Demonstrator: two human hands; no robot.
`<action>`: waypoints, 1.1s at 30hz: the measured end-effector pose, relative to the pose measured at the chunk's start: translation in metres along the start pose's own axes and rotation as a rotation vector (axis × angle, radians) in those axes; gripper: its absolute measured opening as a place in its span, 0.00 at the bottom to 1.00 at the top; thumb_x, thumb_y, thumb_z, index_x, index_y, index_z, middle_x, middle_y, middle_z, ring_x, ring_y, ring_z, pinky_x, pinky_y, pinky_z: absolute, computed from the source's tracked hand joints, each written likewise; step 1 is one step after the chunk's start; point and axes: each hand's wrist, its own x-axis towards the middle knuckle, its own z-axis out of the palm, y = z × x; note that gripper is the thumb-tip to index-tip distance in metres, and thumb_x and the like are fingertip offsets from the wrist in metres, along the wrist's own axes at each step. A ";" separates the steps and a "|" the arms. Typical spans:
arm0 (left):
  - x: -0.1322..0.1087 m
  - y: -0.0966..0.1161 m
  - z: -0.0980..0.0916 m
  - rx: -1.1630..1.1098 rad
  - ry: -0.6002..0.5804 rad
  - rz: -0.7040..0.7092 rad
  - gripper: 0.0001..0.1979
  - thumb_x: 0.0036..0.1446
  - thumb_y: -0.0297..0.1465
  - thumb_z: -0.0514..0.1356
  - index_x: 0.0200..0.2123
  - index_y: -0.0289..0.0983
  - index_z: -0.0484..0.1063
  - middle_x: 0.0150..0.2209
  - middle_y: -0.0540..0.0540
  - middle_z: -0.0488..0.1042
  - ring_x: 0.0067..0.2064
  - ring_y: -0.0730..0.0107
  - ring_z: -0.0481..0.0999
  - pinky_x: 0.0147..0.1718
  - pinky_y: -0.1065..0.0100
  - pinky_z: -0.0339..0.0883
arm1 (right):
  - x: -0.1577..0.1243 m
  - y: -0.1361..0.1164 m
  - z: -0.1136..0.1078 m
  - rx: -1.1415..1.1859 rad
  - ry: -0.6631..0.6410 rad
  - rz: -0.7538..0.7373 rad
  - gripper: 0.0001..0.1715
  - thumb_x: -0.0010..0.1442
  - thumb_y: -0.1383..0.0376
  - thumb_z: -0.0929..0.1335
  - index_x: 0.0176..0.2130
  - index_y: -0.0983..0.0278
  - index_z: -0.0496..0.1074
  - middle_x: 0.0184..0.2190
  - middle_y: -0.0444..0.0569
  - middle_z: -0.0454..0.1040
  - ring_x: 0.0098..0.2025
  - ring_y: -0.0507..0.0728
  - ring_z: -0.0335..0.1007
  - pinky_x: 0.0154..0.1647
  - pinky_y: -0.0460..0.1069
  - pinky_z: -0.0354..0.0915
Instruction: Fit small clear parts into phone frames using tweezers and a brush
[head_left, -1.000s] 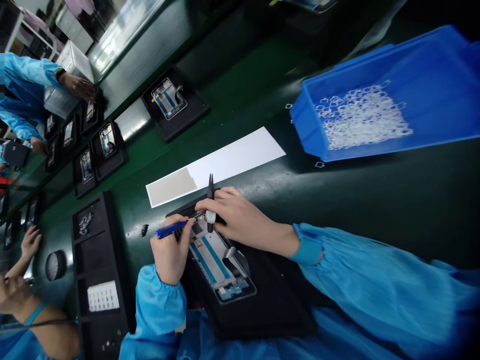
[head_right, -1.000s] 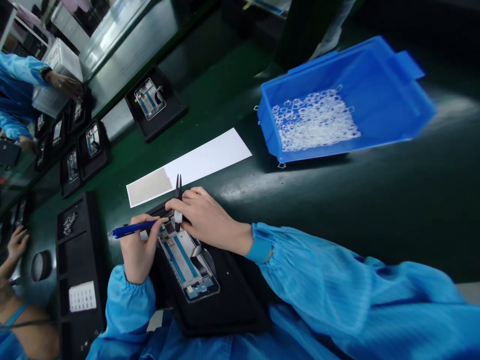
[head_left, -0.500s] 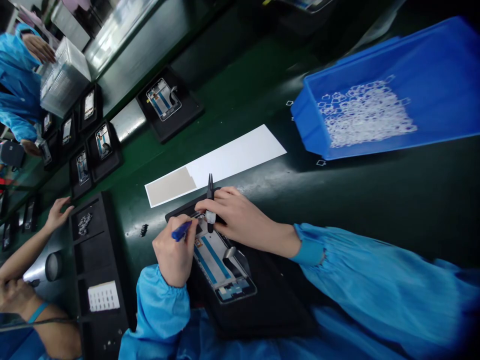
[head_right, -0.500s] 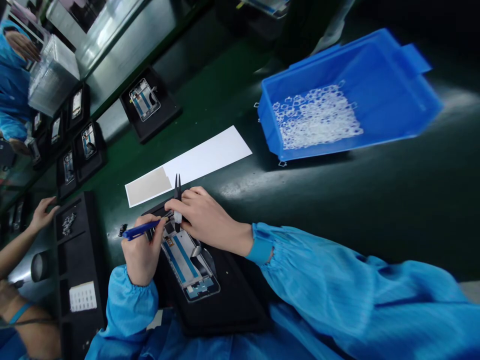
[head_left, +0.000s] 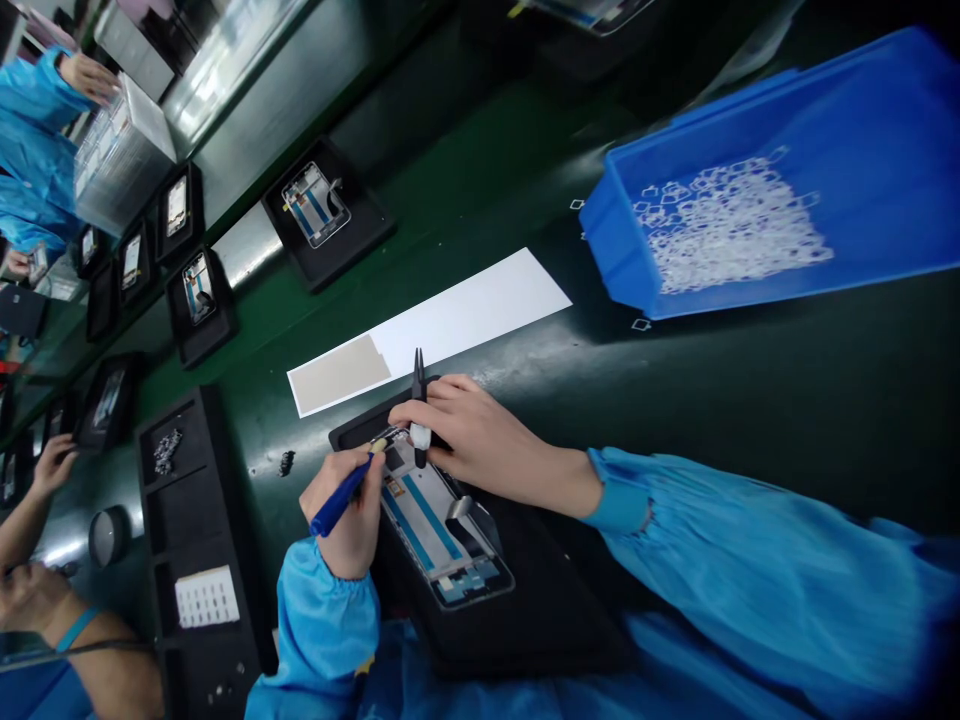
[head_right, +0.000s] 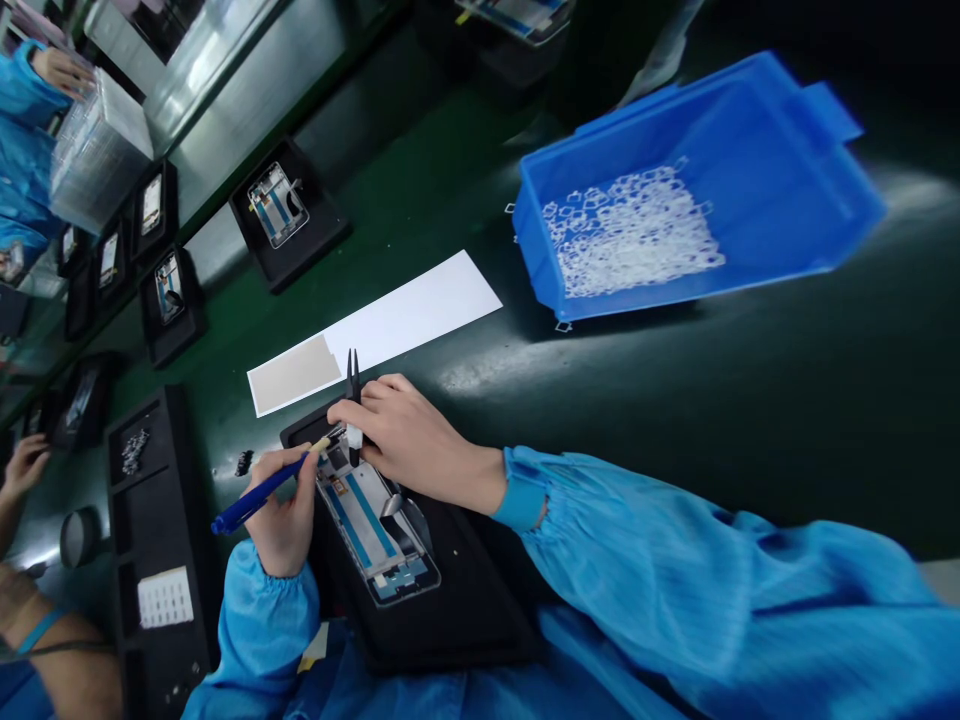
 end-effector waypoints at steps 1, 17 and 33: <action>-0.001 0.000 0.000 0.001 -0.013 0.014 0.03 0.60 0.27 0.63 0.35 0.38 0.71 0.33 0.49 0.79 0.34 0.71 0.80 0.35 0.71 0.73 | 0.000 0.000 0.000 0.001 -0.001 -0.001 0.20 0.54 0.79 0.61 0.45 0.63 0.67 0.32 0.50 0.70 0.37 0.60 0.65 0.43 0.54 0.59; -0.002 -0.003 0.003 0.000 -0.035 0.048 0.02 0.61 0.28 0.62 0.35 0.38 0.70 0.33 0.48 0.80 0.34 0.70 0.81 0.34 0.70 0.74 | 0.001 -0.001 0.001 0.007 0.007 -0.011 0.21 0.54 0.79 0.61 0.45 0.65 0.68 0.31 0.50 0.71 0.37 0.60 0.65 0.44 0.54 0.58; 0.003 -0.004 -0.002 -0.053 -0.071 0.017 0.03 0.61 0.28 0.62 0.34 0.39 0.70 0.34 0.48 0.80 0.35 0.69 0.81 0.35 0.69 0.75 | 0.000 -0.001 0.000 -0.001 0.002 -0.006 0.20 0.55 0.79 0.60 0.45 0.63 0.68 0.32 0.50 0.71 0.38 0.60 0.65 0.44 0.54 0.58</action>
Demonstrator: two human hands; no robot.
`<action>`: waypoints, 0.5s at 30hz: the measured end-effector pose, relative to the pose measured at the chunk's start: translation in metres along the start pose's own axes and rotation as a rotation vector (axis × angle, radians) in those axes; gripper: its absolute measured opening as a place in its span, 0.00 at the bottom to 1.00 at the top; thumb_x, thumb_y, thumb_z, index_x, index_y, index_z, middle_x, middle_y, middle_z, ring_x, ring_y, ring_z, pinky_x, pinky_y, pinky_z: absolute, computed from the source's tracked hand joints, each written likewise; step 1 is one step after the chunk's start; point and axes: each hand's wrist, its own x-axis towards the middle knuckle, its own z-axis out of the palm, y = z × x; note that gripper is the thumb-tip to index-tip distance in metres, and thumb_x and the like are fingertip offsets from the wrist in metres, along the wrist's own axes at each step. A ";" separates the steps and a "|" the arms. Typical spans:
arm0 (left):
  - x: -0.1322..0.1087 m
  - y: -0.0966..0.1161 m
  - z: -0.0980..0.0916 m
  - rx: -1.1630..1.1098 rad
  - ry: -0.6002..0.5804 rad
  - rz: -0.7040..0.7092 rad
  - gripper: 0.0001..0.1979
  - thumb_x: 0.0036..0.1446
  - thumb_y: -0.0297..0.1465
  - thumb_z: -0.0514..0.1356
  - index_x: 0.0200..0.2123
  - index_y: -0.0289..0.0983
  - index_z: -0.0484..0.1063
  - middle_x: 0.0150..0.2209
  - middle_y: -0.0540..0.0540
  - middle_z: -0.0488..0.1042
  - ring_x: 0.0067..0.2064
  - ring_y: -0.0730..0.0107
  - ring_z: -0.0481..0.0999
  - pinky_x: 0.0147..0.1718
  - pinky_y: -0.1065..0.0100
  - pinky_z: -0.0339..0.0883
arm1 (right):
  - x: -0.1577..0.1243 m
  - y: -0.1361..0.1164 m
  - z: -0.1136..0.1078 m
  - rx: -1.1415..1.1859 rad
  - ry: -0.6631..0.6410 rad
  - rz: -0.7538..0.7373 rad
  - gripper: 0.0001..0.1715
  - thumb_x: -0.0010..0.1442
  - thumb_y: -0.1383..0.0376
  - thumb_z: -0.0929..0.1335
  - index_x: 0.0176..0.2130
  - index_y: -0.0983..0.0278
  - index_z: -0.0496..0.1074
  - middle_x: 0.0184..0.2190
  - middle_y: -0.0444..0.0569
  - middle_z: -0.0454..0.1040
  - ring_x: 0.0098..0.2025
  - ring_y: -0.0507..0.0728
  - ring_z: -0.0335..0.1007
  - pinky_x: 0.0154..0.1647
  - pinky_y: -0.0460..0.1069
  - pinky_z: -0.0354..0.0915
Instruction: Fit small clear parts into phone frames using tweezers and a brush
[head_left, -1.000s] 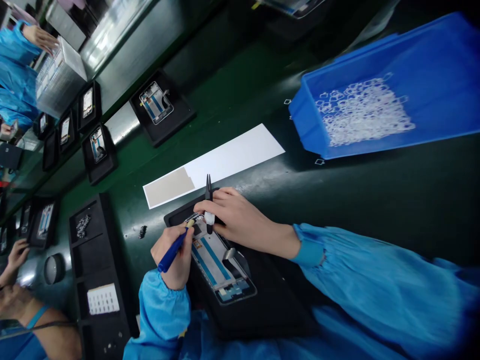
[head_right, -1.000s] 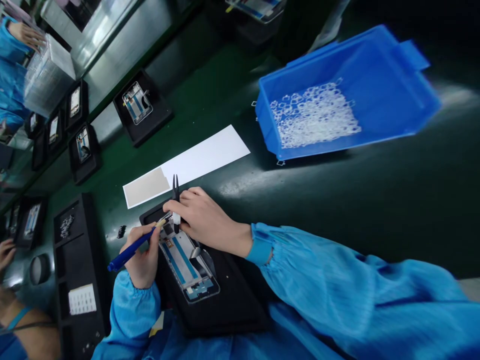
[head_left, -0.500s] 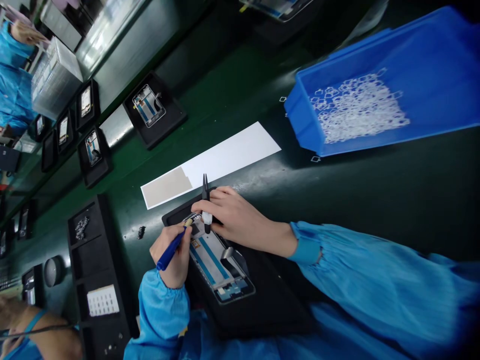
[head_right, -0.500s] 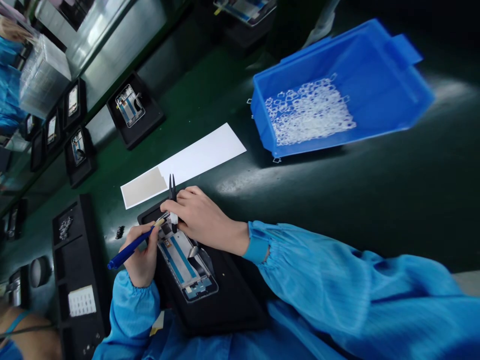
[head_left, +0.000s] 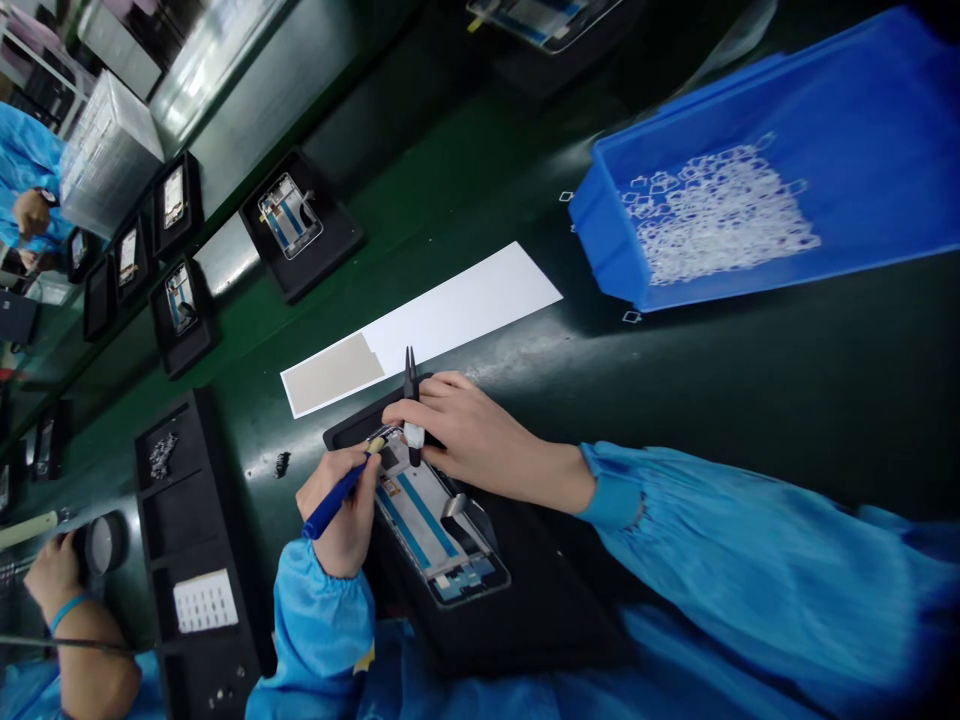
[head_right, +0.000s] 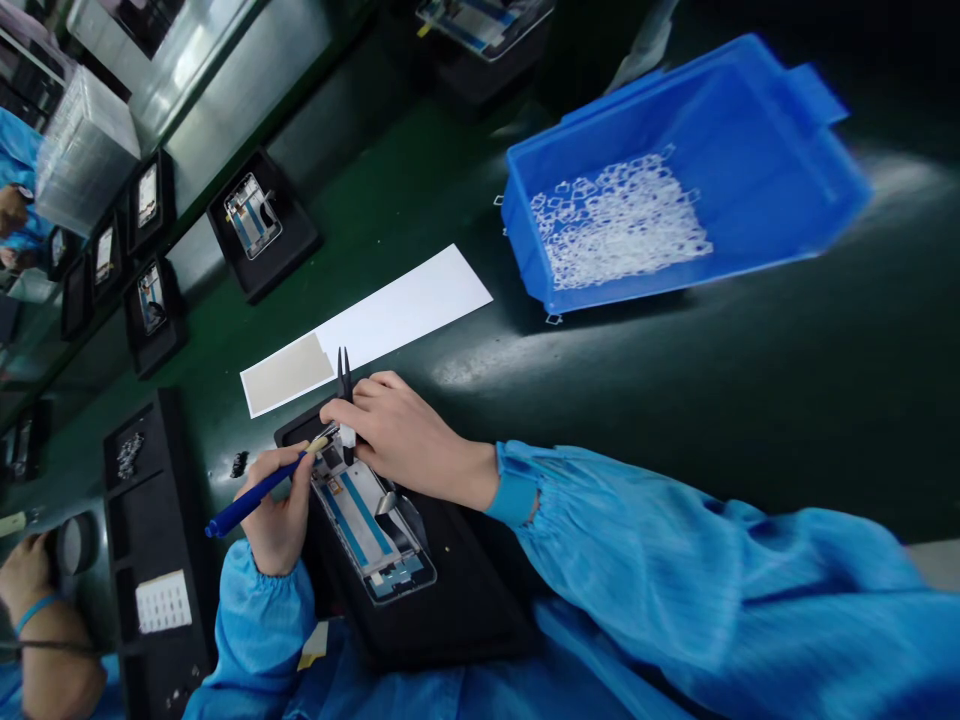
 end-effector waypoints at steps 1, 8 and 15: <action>0.000 0.000 0.000 0.009 -0.007 -0.003 0.03 0.61 0.29 0.61 0.34 0.39 0.70 0.34 0.47 0.80 0.35 0.69 0.81 0.35 0.69 0.75 | 0.000 0.000 0.000 0.000 -0.002 0.002 0.20 0.55 0.78 0.60 0.44 0.63 0.68 0.32 0.50 0.71 0.38 0.60 0.65 0.44 0.54 0.58; -0.001 -0.001 0.000 0.027 -0.027 0.005 0.03 0.62 0.30 0.61 0.34 0.38 0.70 0.34 0.47 0.80 0.36 0.69 0.81 0.36 0.68 0.75 | 0.001 0.000 0.000 0.006 0.004 -0.001 0.20 0.54 0.79 0.60 0.44 0.63 0.68 0.31 0.50 0.71 0.37 0.60 0.64 0.43 0.54 0.58; 0.001 0.001 -0.001 0.046 -0.053 0.031 0.02 0.62 0.29 0.61 0.36 0.38 0.70 0.34 0.47 0.79 0.36 0.69 0.81 0.37 0.69 0.75 | 0.000 0.000 0.001 -0.015 -0.002 -0.005 0.20 0.54 0.79 0.60 0.44 0.65 0.68 0.31 0.50 0.70 0.37 0.60 0.64 0.44 0.54 0.58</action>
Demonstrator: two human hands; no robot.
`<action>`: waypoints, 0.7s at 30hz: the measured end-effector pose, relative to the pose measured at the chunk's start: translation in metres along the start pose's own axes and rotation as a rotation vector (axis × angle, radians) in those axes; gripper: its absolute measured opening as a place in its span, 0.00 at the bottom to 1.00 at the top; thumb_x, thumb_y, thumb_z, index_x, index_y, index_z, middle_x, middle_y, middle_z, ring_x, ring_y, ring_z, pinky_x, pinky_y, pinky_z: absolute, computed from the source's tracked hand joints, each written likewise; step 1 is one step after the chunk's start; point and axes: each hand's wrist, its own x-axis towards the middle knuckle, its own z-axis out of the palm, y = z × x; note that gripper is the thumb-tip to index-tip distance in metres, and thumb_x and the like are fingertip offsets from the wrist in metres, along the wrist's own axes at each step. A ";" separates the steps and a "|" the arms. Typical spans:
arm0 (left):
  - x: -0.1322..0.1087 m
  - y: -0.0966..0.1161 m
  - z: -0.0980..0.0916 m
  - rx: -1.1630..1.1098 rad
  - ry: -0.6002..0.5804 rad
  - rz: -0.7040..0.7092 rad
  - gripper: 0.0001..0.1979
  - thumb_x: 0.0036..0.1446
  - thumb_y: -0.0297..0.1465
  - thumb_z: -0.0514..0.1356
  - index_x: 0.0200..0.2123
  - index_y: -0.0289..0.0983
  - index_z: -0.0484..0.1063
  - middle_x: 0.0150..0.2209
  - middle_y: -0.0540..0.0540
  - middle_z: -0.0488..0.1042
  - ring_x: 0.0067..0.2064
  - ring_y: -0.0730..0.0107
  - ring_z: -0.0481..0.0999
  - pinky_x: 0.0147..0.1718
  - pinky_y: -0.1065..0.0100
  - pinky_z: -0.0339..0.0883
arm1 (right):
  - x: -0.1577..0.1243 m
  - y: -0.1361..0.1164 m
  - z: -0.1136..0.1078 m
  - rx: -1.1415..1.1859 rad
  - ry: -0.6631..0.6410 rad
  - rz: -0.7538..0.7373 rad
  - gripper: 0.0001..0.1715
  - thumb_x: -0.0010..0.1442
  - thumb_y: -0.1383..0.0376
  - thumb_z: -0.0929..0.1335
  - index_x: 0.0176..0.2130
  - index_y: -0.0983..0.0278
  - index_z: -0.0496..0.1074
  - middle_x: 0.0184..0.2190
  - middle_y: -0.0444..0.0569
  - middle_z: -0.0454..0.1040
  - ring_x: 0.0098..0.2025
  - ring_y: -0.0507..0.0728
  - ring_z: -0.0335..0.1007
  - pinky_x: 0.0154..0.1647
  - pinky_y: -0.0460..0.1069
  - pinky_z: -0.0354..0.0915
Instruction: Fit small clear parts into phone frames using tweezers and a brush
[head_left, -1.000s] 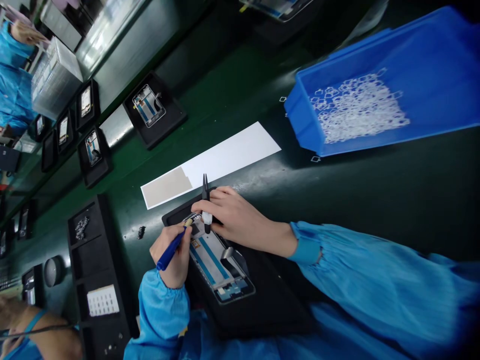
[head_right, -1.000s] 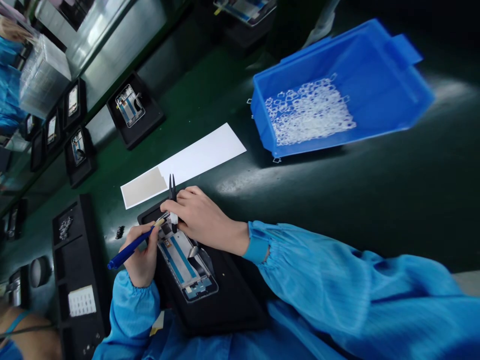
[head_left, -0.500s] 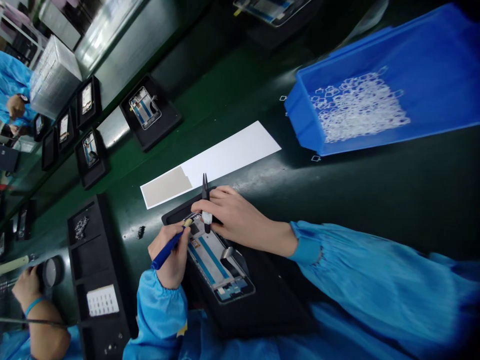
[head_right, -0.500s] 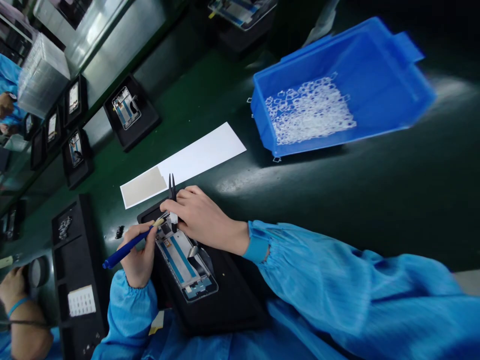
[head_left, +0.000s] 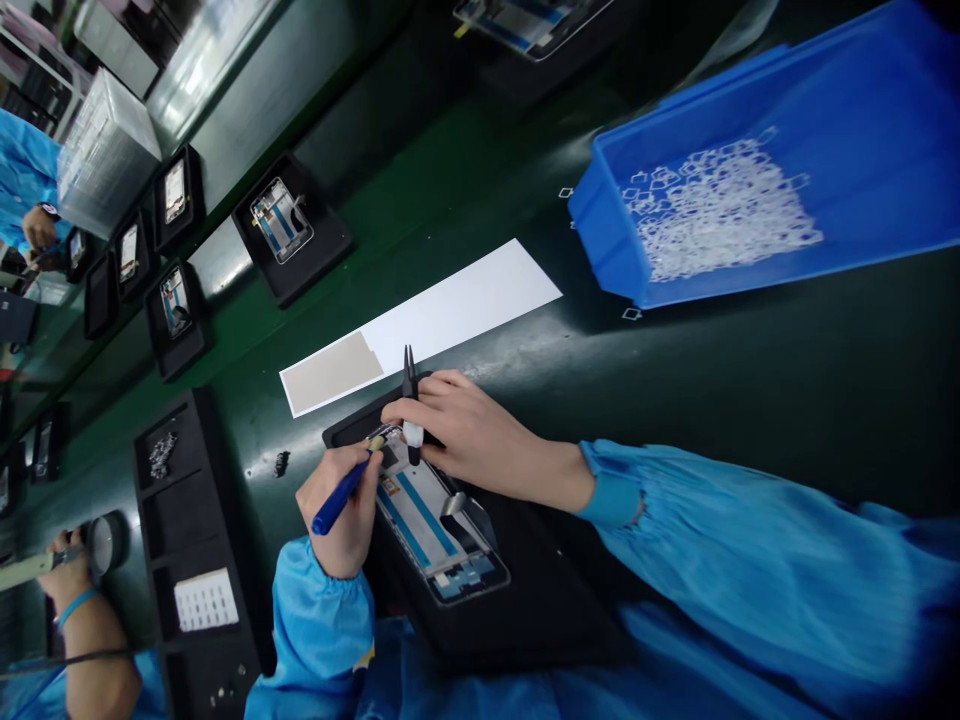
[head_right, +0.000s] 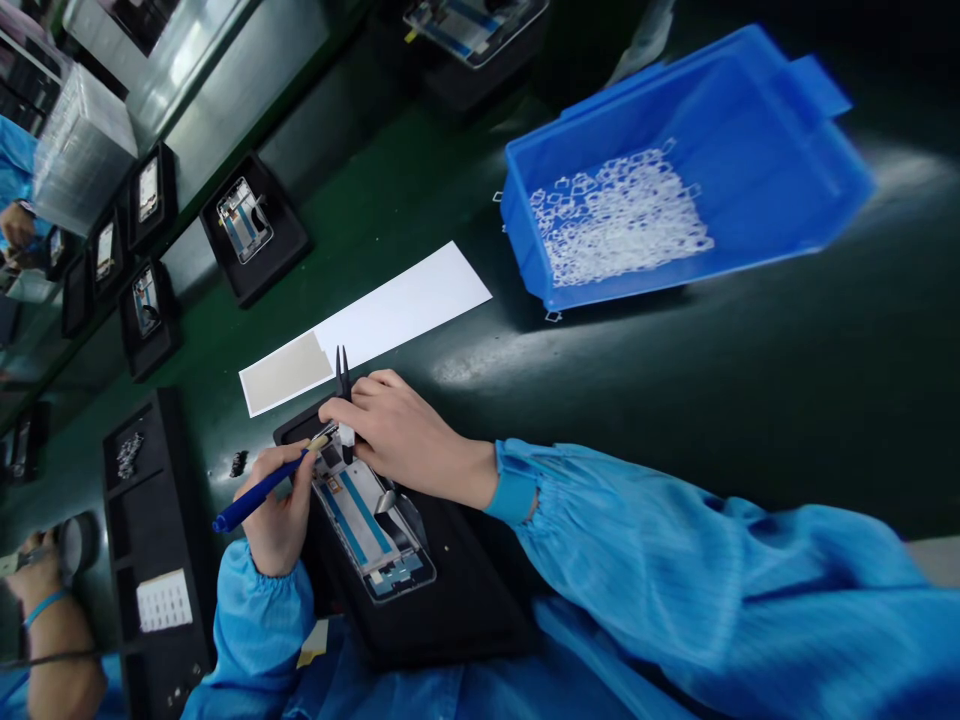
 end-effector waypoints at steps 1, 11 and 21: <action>0.001 0.001 -0.001 0.014 -0.011 0.006 0.02 0.62 0.29 0.61 0.36 0.38 0.70 0.34 0.47 0.79 0.36 0.69 0.81 0.36 0.70 0.74 | 0.000 0.000 0.000 -0.001 0.001 -0.002 0.20 0.54 0.79 0.60 0.44 0.65 0.68 0.31 0.50 0.70 0.36 0.60 0.64 0.43 0.54 0.58; 0.004 0.006 -0.005 0.087 -0.073 0.019 0.02 0.62 0.28 0.61 0.36 0.38 0.69 0.34 0.48 0.79 0.36 0.70 0.81 0.35 0.73 0.73 | 0.000 0.000 -0.002 -0.010 -0.001 -0.006 0.19 0.54 0.79 0.61 0.44 0.65 0.69 0.30 0.50 0.70 0.35 0.59 0.63 0.43 0.53 0.58; 0.005 0.002 0.001 0.003 -0.069 -0.016 0.01 0.62 0.28 0.61 0.36 0.38 0.71 0.34 0.48 0.78 0.36 0.71 0.80 0.36 0.72 0.73 | -0.002 0.001 0.002 -0.031 0.062 -0.030 0.18 0.55 0.78 0.60 0.44 0.65 0.69 0.29 0.49 0.69 0.35 0.59 0.63 0.43 0.53 0.58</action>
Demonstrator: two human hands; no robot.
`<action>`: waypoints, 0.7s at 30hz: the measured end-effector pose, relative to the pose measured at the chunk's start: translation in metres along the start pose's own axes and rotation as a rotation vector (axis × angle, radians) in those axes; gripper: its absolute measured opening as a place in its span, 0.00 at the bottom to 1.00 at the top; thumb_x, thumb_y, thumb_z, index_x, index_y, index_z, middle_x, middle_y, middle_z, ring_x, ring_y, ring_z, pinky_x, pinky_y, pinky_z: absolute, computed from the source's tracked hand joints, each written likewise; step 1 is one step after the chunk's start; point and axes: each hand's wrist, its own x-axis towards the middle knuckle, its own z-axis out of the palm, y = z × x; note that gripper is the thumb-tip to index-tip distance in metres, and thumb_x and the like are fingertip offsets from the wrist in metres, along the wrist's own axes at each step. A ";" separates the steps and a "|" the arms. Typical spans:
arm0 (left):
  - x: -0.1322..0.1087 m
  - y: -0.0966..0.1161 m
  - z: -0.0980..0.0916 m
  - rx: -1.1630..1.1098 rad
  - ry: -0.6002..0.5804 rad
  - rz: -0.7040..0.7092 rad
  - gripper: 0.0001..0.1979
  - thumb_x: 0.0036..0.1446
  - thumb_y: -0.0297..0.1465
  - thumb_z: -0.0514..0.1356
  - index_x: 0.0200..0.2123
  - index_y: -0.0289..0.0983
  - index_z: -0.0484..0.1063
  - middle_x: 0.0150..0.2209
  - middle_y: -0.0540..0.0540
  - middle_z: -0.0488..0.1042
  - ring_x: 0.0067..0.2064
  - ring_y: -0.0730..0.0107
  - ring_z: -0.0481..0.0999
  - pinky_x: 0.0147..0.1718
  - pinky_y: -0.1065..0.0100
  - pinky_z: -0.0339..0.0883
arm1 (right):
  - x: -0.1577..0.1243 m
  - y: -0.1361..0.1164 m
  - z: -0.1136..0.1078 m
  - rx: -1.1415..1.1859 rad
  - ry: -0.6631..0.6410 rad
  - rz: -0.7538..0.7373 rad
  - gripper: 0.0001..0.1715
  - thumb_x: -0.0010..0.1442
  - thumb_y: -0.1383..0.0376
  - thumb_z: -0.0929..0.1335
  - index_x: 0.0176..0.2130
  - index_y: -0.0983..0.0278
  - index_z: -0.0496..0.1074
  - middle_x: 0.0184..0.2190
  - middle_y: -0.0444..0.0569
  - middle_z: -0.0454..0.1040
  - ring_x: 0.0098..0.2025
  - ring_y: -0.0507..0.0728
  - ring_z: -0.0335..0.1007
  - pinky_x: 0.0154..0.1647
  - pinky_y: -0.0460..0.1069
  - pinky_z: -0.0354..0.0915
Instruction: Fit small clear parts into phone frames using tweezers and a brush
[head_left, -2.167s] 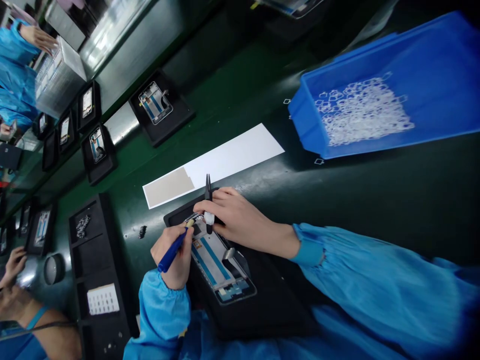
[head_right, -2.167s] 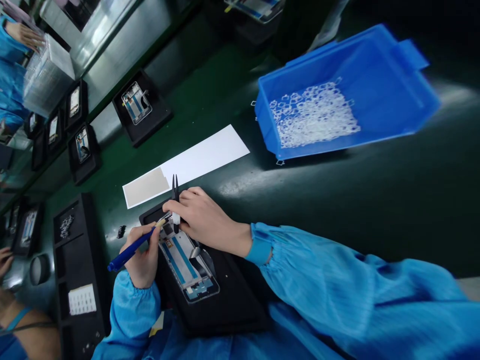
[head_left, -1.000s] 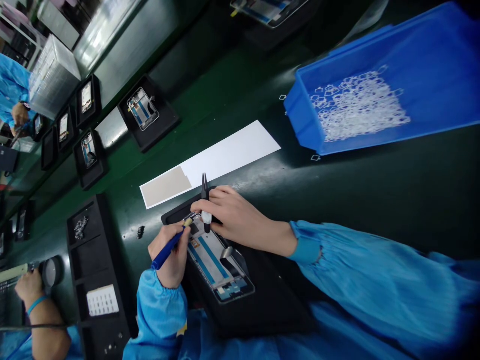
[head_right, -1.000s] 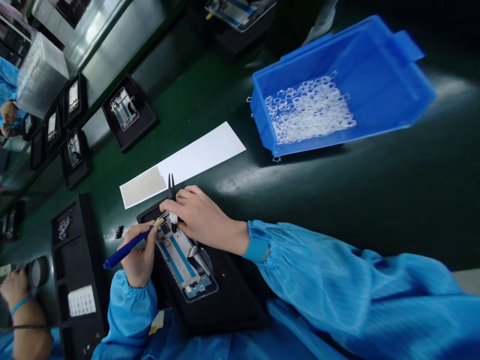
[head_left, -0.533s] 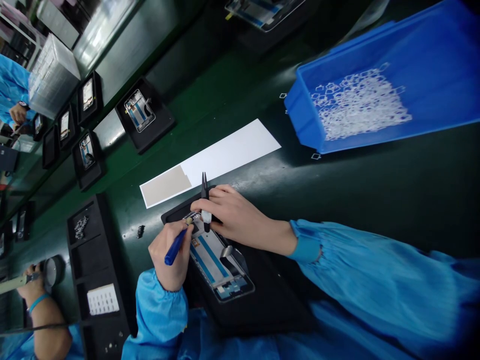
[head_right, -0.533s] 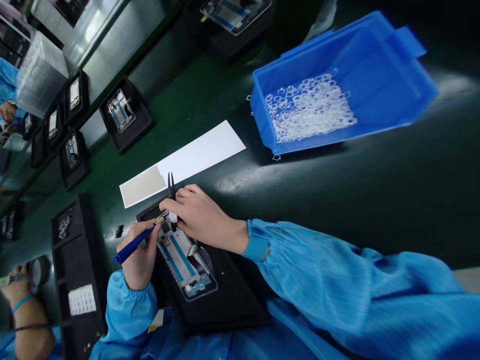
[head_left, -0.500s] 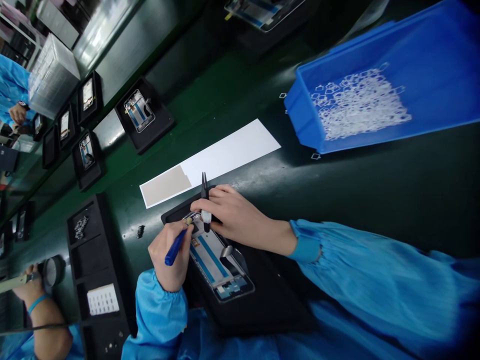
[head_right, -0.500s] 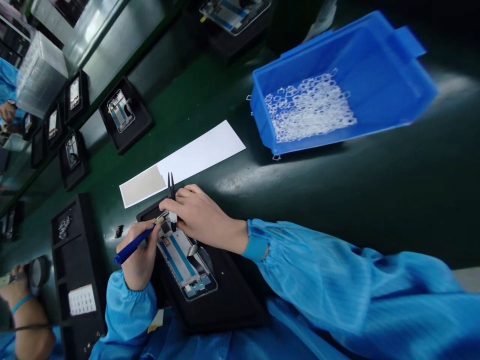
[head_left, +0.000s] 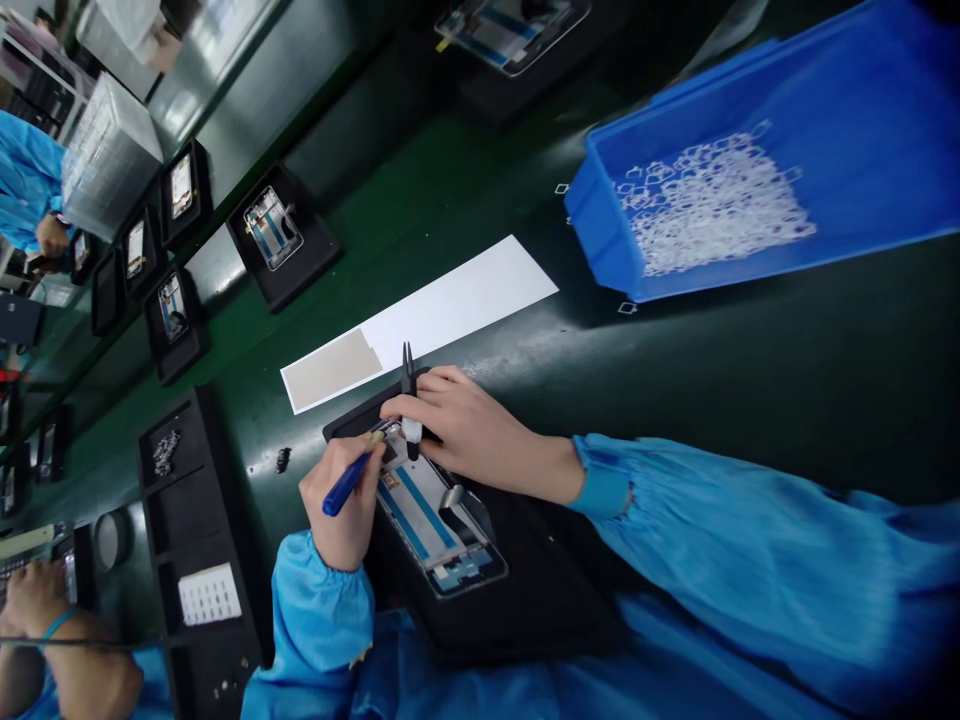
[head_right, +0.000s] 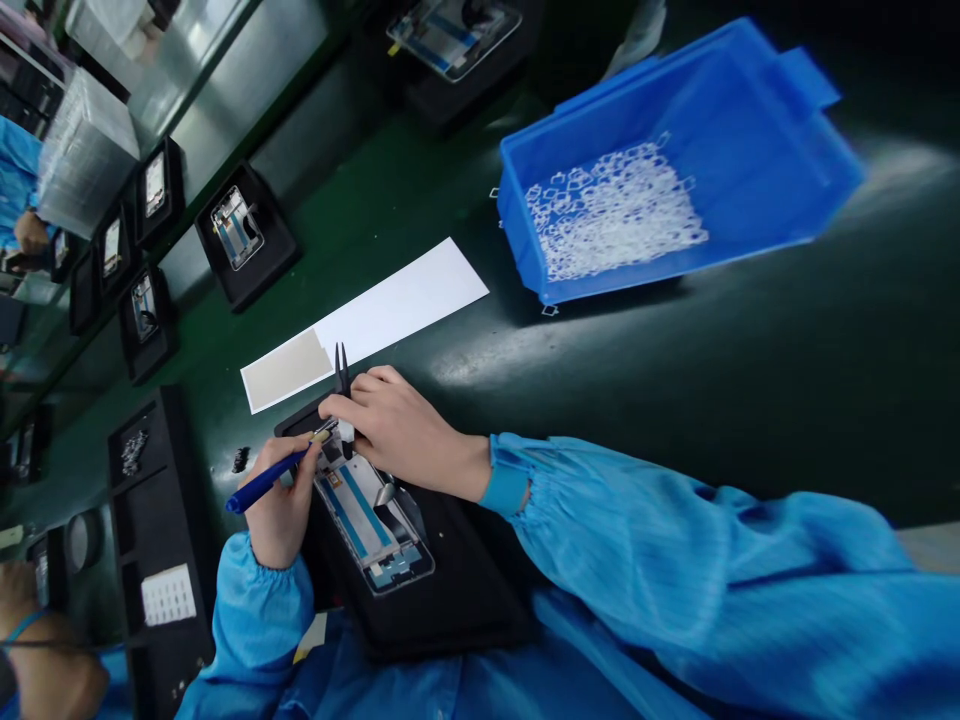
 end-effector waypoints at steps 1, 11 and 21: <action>-0.001 -0.002 0.002 -0.029 0.034 -0.029 0.02 0.61 0.28 0.62 0.35 0.38 0.71 0.34 0.48 0.78 0.36 0.71 0.80 0.36 0.72 0.73 | 0.000 0.000 0.000 0.001 0.004 0.000 0.19 0.55 0.78 0.60 0.44 0.65 0.69 0.29 0.49 0.69 0.35 0.59 0.63 0.43 0.52 0.58; -0.012 -0.005 -0.021 0.009 0.098 -0.051 0.10 0.64 0.25 0.51 0.39 0.38 0.72 0.31 0.49 0.71 0.34 0.70 0.75 0.37 0.69 0.69 | 0.002 -0.001 0.001 0.024 -0.003 0.033 0.20 0.52 0.79 0.61 0.43 0.63 0.69 0.30 0.48 0.70 0.36 0.58 0.65 0.43 0.52 0.58; -0.017 -0.003 -0.009 0.603 -0.266 0.222 0.18 0.62 0.24 0.54 0.53 0.38 0.72 0.25 0.50 0.68 0.26 0.68 0.69 0.26 0.65 0.60 | 0.001 -0.001 0.003 0.029 0.017 0.027 0.18 0.54 0.79 0.61 0.42 0.64 0.69 0.31 0.49 0.72 0.36 0.58 0.66 0.44 0.53 0.59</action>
